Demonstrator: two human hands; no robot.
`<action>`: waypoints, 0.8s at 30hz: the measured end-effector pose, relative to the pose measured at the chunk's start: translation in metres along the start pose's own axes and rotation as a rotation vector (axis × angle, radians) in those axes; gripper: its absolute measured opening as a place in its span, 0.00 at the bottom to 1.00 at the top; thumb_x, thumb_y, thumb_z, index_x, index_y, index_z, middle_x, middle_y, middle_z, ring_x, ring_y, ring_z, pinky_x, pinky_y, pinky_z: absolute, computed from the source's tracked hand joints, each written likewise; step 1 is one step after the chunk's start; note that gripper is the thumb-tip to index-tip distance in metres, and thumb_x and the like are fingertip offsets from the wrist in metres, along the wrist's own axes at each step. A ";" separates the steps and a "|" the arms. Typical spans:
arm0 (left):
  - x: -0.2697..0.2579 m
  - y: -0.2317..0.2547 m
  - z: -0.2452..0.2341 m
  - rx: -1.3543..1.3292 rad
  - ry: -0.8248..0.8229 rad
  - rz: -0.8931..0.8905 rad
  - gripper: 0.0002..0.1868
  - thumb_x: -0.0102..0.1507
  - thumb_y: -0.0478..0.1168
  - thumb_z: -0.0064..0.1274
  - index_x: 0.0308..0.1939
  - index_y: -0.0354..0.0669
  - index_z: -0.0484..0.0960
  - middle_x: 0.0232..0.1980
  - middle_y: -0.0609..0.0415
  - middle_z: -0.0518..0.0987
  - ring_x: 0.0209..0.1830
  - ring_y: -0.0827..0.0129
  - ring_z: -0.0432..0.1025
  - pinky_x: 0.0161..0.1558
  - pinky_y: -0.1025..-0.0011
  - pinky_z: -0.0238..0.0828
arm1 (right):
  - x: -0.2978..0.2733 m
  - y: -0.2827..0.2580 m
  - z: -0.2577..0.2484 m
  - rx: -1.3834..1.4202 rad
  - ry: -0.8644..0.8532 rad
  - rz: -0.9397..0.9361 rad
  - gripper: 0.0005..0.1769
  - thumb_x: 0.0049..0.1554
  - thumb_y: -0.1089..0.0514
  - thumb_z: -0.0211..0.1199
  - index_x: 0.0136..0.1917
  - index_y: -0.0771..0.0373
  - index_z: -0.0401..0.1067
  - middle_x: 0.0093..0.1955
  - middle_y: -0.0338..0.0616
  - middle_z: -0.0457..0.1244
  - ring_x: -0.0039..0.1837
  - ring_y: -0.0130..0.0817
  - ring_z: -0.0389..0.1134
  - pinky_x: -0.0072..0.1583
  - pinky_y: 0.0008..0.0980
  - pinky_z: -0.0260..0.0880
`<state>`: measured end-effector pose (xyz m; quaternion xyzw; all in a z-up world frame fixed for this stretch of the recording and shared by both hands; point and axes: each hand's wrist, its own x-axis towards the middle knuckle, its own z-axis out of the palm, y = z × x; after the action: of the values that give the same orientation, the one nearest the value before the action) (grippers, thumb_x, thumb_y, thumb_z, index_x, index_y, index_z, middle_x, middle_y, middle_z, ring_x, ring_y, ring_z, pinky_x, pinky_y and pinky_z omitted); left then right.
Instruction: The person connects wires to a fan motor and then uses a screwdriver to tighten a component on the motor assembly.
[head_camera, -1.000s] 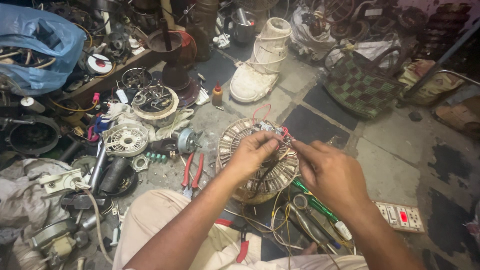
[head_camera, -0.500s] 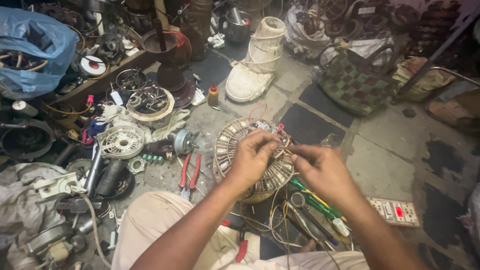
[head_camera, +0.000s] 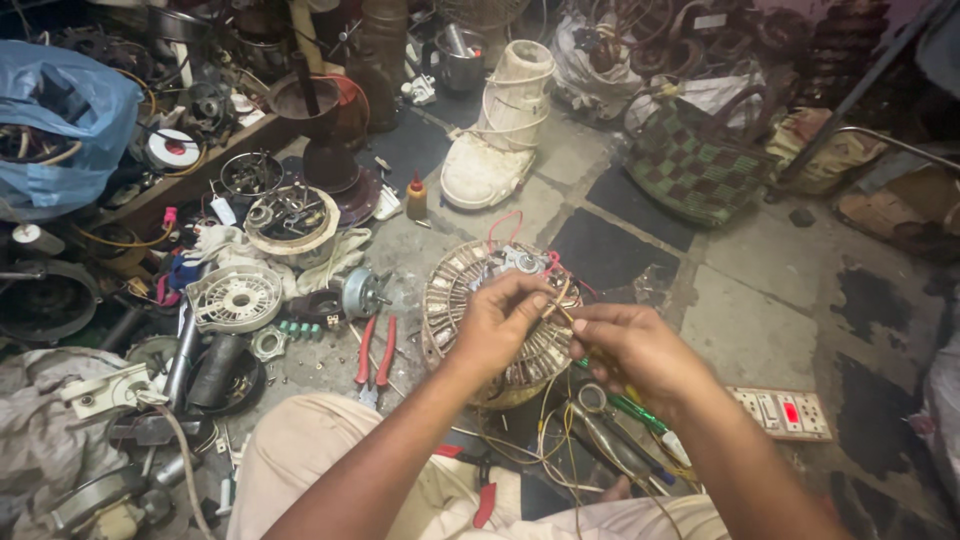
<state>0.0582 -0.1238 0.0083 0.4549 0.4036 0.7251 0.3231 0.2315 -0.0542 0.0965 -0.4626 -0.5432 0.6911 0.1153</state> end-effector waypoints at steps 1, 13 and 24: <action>-0.001 -0.003 -0.002 -0.034 -0.015 -0.084 0.04 0.68 0.32 0.51 0.44 0.37 0.81 0.42 0.60 0.79 0.40 0.78 0.75 0.45 0.78 0.73 | -0.001 0.001 -0.001 -0.088 0.003 -0.078 0.19 0.58 0.59 0.59 0.61 0.66 0.77 0.36 0.36 0.66 0.30 0.21 0.58 0.30 0.23 0.54; -0.015 -0.037 0.001 -0.243 0.052 -0.214 0.07 0.70 0.39 0.53 0.42 0.38 0.82 0.37 0.59 0.80 0.37 0.75 0.72 0.42 0.75 0.70 | 0.007 0.021 0.003 0.032 -0.066 -0.056 0.16 0.57 0.60 0.59 0.57 0.65 0.77 0.33 0.36 0.65 0.27 0.20 0.58 0.28 0.22 0.51; -0.004 -0.035 -0.017 -0.605 0.116 -0.333 0.13 0.69 0.48 0.51 0.43 0.43 0.80 0.39 0.58 0.78 0.43 0.70 0.73 0.51 0.65 0.72 | 0.048 0.050 0.007 -0.128 0.334 -0.540 0.14 0.59 0.54 0.67 0.53 0.64 0.71 0.38 0.36 0.66 0.31 0.17 0.58 0.31 0.22 0.56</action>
<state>0.0476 -0.1158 -0.0284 0.2246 0.2570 0.7739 0.5334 0.2172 -0.0458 0.0291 -0.4151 -0.6622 0.5145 0.3528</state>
